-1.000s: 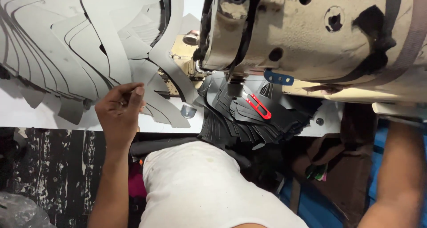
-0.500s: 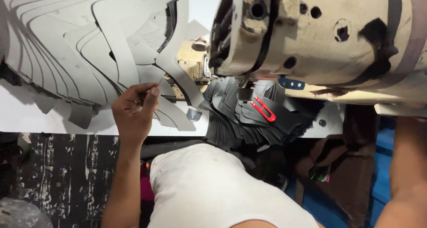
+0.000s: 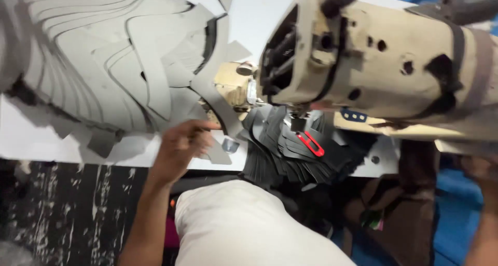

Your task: Sewing various grey and black material components together to form shoe uppers using an industrial sewing machine.

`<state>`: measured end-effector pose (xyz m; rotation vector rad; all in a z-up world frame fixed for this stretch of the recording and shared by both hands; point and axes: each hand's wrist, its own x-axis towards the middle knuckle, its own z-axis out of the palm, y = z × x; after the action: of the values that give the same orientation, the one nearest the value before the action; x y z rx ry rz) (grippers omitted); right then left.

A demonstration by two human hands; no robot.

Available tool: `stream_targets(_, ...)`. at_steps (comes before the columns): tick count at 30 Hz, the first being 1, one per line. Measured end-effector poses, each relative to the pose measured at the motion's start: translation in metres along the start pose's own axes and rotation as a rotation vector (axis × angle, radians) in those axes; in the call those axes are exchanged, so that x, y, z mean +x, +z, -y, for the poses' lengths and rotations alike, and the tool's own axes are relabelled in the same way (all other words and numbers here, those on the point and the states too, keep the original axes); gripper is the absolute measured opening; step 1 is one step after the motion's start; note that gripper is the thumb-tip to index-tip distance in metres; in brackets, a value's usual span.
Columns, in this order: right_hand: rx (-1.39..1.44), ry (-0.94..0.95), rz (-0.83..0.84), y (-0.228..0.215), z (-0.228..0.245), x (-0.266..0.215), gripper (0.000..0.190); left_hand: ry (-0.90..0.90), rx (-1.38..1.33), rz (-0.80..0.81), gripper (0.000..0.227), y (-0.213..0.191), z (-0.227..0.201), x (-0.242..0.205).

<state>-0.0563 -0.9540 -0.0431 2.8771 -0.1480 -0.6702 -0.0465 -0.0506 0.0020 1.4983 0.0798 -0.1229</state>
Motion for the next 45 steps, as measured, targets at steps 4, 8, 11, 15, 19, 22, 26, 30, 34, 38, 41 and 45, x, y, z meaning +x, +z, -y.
stream_targets(4, 0.12, -0.158, -0.088, -0.052, 0.248, -0.116, 0.018, -0.404, -0.143, 0.643, 0.031, 0.084, -0.002, -0.001)
stream_targets(8, 0.496, -0.763, -0.474, -0.165, 0.44, -0.201, 0.026, -0.372, -0.21, 1.053, 0.049, 0.179, -0.014, -0.024)
stream_targets(11, 0.401, -0.703, -0.372, -0.186, 0.472, -0.213, 0.02, -0.519, -0.369, 1.074, 0.053, 0.224, 0.035, -0.048)
stream_targets(15, 0.815, -0.589, -0.511, -0.128, 0.417, -0.189, 0.05, -0.673, -0.53, 1.042, 0.05, 0.21, 0.027, -0.04)
stream_targets(19, 0.721, -0.087, -0.531, -0.025, 0.336, -0.146, 0.031, -0.252, -0.174, 0.821, 0.051, 0.166, 0.016, -0.021)
stream_targets(22, 0.767, -0.017, -0.5, 0.027, 0.302, -0.116, 0.036, -0.185, -0.021, 0.664, 0.051, 0.122, 0.008, -0.006)
stream_targets(26, 0.784, -0.022, -0.481, 0.12, 0.233, -0.066, 0.025, -0.017, -0.048, 0.326, 0.036, 0.044, 0.03, -0.014)
stream_targets(30, 1.172, -0.069, -0.493, 0.129, 0.153, 0.005, 0.025, -0.048, -0.239, 0.077, 0.023, -0.017, 0.018, -0.021)
stream_targets(34, 2.009, -0.034, -0.518, 0.133, 0.11, 0.051, 0.039, 0.035, -0.247, -0.201, 0.039, -0.034, -0.039, -0.03)
stream_targets(38, 1.937, -0.049, -0.525, 0.109, 0.142, 0.048, 0.039, 0.126, -0.069, -0.333, 0.049, -0.055, -0.062, -0.045)
stream_targets(41, 1.88, -0.055, -0.529, 0.101, 0.152, 0.046, 0.039, 0.063, -0.086, -0.35, 0.047, -0.067, -0.076, -0.055)
stream_targets(45, 1.799, -0.055, -0.533, 0.096, 0.161, 0.037, 0.039, 0.059, -0.105, -0.339, 0.049, -0.087, -0.065, -0.065)
